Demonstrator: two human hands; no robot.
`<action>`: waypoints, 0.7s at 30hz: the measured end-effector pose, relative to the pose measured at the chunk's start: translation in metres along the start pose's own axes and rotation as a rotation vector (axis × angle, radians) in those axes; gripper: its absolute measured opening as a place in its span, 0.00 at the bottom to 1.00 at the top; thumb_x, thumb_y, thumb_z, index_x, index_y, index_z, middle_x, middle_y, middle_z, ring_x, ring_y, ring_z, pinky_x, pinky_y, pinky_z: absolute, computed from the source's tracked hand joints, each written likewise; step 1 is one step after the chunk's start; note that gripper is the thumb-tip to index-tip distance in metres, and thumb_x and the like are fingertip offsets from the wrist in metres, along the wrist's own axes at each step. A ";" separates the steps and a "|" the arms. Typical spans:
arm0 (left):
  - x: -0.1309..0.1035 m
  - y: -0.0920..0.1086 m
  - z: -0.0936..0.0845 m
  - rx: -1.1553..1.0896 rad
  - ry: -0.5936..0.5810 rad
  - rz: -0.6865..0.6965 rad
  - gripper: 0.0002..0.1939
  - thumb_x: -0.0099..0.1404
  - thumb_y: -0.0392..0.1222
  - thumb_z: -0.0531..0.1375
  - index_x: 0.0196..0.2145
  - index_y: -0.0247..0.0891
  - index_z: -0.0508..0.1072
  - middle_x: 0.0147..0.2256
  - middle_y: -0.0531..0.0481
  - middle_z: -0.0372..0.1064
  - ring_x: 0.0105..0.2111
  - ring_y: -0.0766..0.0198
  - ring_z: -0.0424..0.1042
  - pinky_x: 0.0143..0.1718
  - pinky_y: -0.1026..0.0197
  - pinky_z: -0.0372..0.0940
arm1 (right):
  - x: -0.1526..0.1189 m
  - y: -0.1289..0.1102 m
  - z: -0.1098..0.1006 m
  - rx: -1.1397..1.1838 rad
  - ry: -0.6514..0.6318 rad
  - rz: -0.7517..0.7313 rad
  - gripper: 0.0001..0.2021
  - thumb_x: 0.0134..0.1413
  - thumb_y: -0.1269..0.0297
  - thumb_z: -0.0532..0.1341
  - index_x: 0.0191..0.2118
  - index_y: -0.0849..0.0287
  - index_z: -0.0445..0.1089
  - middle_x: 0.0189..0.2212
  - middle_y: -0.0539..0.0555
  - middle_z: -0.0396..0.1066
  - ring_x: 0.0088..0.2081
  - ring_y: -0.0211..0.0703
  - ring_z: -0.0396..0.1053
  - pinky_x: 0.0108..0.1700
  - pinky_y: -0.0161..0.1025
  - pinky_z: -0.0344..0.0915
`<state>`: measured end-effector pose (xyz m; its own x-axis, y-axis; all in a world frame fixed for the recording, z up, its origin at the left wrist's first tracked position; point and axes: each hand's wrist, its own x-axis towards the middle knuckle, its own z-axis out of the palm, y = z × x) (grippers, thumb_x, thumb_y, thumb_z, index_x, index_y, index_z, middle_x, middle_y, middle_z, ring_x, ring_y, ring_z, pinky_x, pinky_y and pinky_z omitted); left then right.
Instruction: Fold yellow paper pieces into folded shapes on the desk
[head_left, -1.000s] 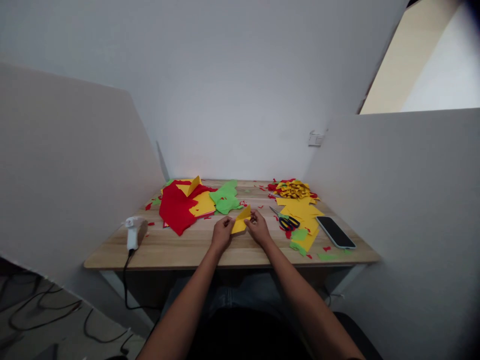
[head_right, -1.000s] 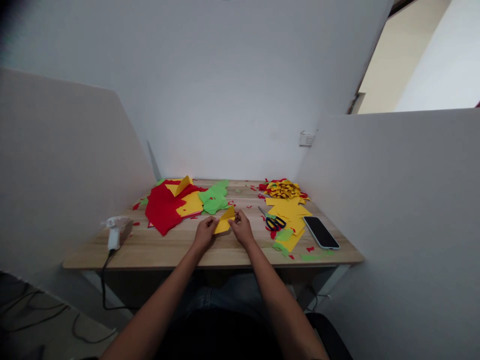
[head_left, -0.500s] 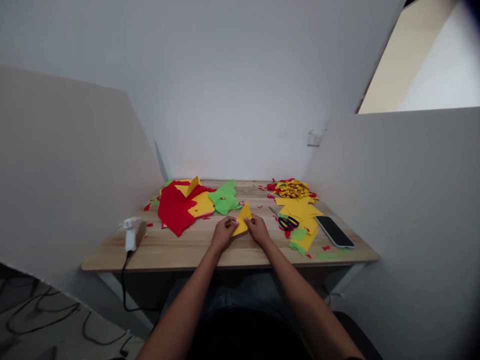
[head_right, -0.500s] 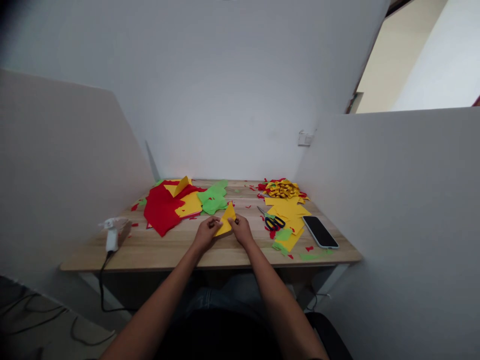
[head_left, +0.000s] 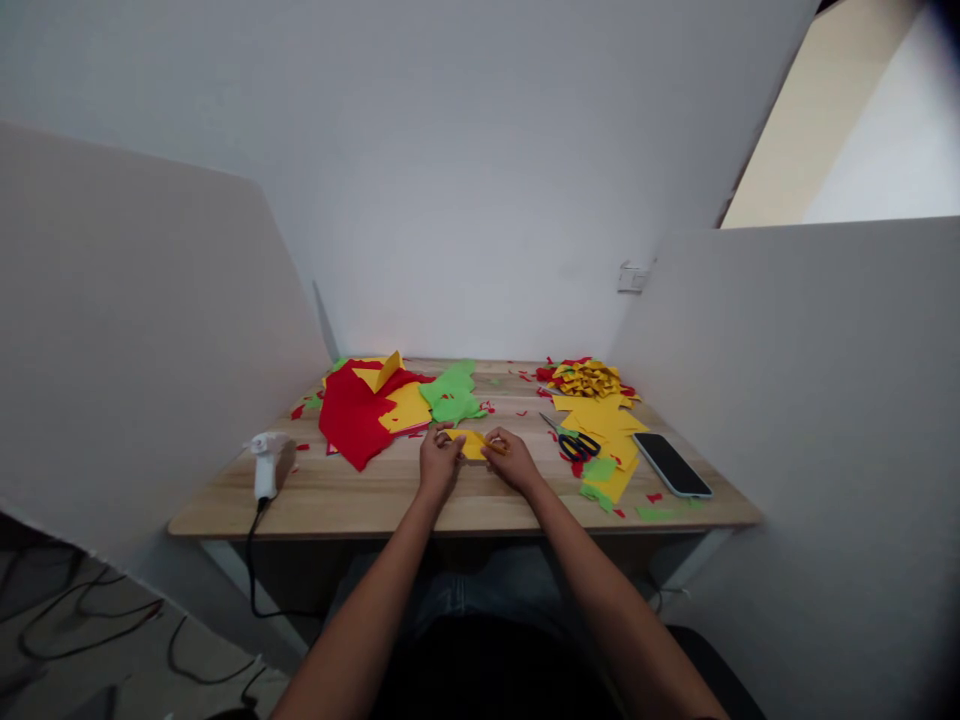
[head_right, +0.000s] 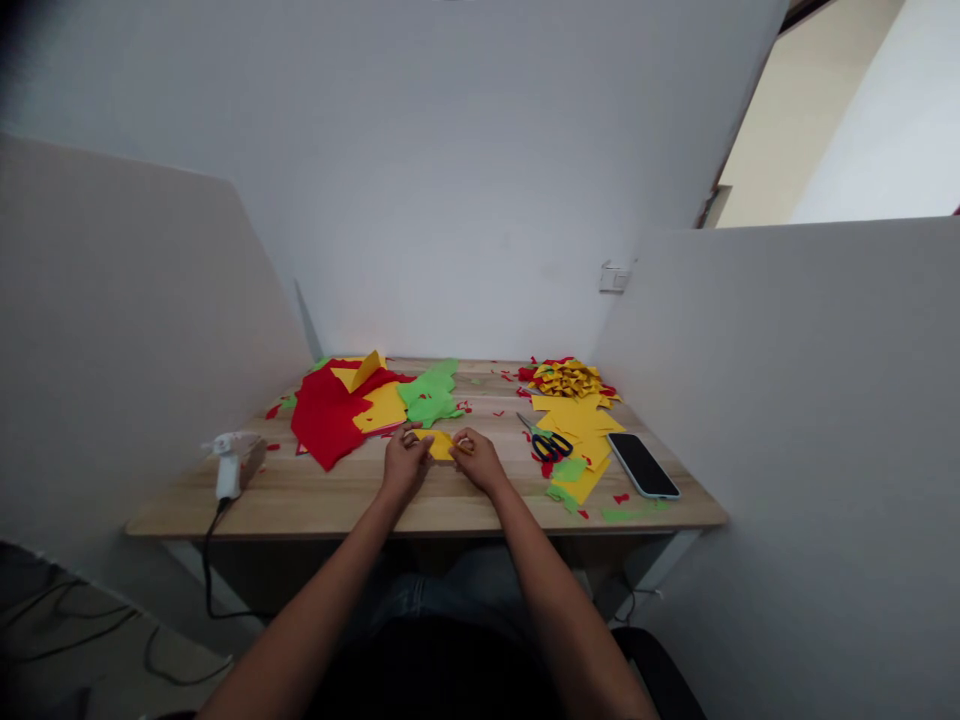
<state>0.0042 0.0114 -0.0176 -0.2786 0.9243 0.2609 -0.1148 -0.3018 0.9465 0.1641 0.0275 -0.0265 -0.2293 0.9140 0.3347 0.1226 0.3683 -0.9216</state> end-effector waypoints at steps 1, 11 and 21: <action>0.001 0.000 -0.001 -0.010 0.022 0.009 0.23 0.51 0.47 0.66 0.42 0.37 0.65 0.22 0.60 0.62 0.19 0.70 0.64 0.22 0.67 0.59 | -0.002 -0.002 0.000 -0.008 -0.023 0.014 0.09 0.48 0.58 0.61 0.33 0.55 0.63 0.20 0.44 0.66 0.22 0.38 0.65 0.27 0.34 0.62; -0.001 -0.004 0.003 -0.017 -0.138 -0.045 0.17 0.54 0.49 0.64 0.36 0.34 0.70 0.32 0.47 0.73 0.27 0.64 0.71 0.25 0.66 0.64 | -0.004 -0.006 0.000 0.020 -0.015 -0.030 0.10 0.48 0.60 0.61 0.37 0.56 0.66 0.27 0.48 0.68 0.26 0.38 0.65 0.28 0.34 0.63; 0.006 -0.017 -0.002 0.021 -0.021 0.084 0.16 0.59 0.46 0.60 0.42 0.35 0.70 0.36 0.45 0.72 0.33 0.61 0.72 0.34 0.62 0.67 | -0.003 -0.006 0.000 -0.024 -0.109 -0.169 0.25 0.37 0.74 0.53 0.45 0.56 0.69 0.43 0.51 0.71 0.40 0.41 0.68 0.41 0.36 0.65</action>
<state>0.0023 0.0210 -0.0324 -0.2667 0.9006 0.3432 -0.0721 -0.3737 0.9247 0.1636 0.0229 -0.0221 -0.3518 0.8155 0.4596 0.0961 0.5199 -0.8488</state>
